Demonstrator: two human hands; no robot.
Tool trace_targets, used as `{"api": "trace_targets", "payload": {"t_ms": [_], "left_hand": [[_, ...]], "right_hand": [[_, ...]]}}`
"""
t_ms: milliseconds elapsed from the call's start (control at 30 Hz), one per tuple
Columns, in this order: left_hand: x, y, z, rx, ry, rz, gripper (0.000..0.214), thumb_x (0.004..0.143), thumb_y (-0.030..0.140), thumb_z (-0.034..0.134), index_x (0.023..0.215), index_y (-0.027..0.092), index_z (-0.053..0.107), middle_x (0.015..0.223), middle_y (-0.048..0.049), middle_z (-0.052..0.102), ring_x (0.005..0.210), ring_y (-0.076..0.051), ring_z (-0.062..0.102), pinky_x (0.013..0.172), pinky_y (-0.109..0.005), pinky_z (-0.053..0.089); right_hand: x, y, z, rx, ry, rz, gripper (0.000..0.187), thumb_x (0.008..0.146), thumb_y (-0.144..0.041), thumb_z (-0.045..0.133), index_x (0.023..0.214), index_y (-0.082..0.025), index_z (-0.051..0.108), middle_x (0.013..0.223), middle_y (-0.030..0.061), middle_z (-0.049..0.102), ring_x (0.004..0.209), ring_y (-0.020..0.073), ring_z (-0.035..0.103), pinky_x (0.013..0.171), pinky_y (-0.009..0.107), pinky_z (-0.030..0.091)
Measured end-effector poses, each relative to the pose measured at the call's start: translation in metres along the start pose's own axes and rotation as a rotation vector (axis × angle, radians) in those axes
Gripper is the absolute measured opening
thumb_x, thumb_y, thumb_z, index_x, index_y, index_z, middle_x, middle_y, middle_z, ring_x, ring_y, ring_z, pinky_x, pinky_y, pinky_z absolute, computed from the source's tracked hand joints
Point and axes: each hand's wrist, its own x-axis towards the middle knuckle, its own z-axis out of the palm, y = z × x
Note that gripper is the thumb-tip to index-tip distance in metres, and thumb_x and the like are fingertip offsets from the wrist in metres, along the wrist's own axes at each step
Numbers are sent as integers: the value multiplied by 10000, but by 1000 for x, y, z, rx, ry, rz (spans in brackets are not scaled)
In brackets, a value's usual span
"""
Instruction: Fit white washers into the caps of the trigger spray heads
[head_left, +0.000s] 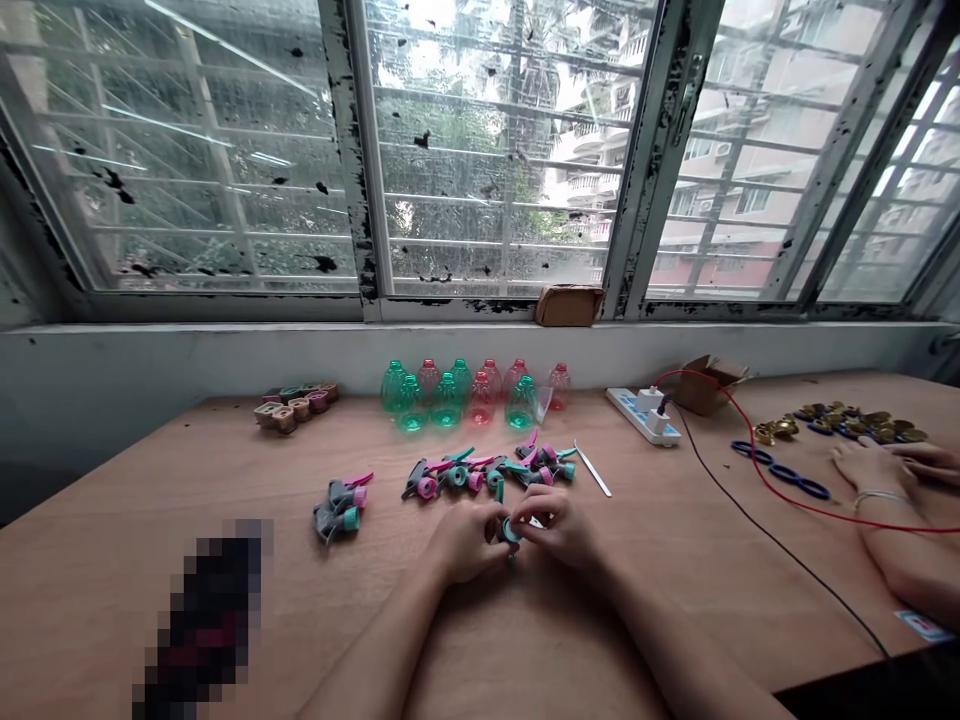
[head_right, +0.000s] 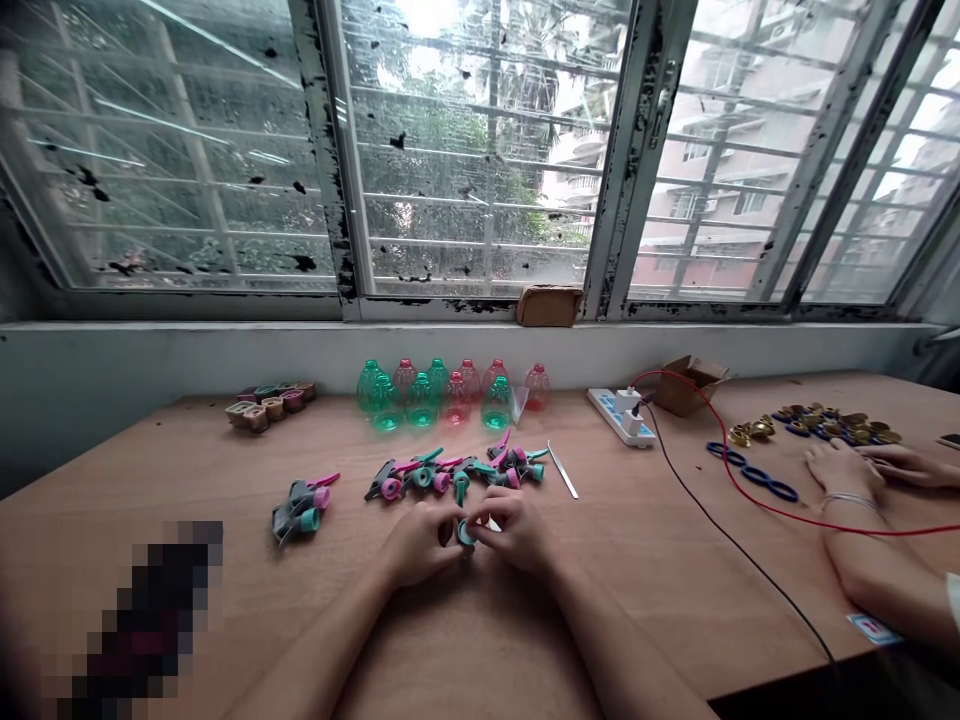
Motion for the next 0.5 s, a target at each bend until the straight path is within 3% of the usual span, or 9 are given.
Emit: {"api": "trace_targets", "payload": {"t_ms": [200,500], "left_hand": [[1,3,-2,141,11,-45,214,681,399,680,776,208,680,666,11,649,585,-123,533,510,-213,266],[1,4,-2,134,-20,-38,192,704,362,674,843,231,697,684,6,672,593,-136,552,527,-217,290]], "right_hand": [[-1,1,-2,-39,6,-10,54,755,-202,698,766,-199,750,723,25,625,579,98,488,518,217,375],[0,4,-2,-58,-47,14,86,765,-233,687,787,-201,764,658,24,609,551,105,478,495,220,353]]}}
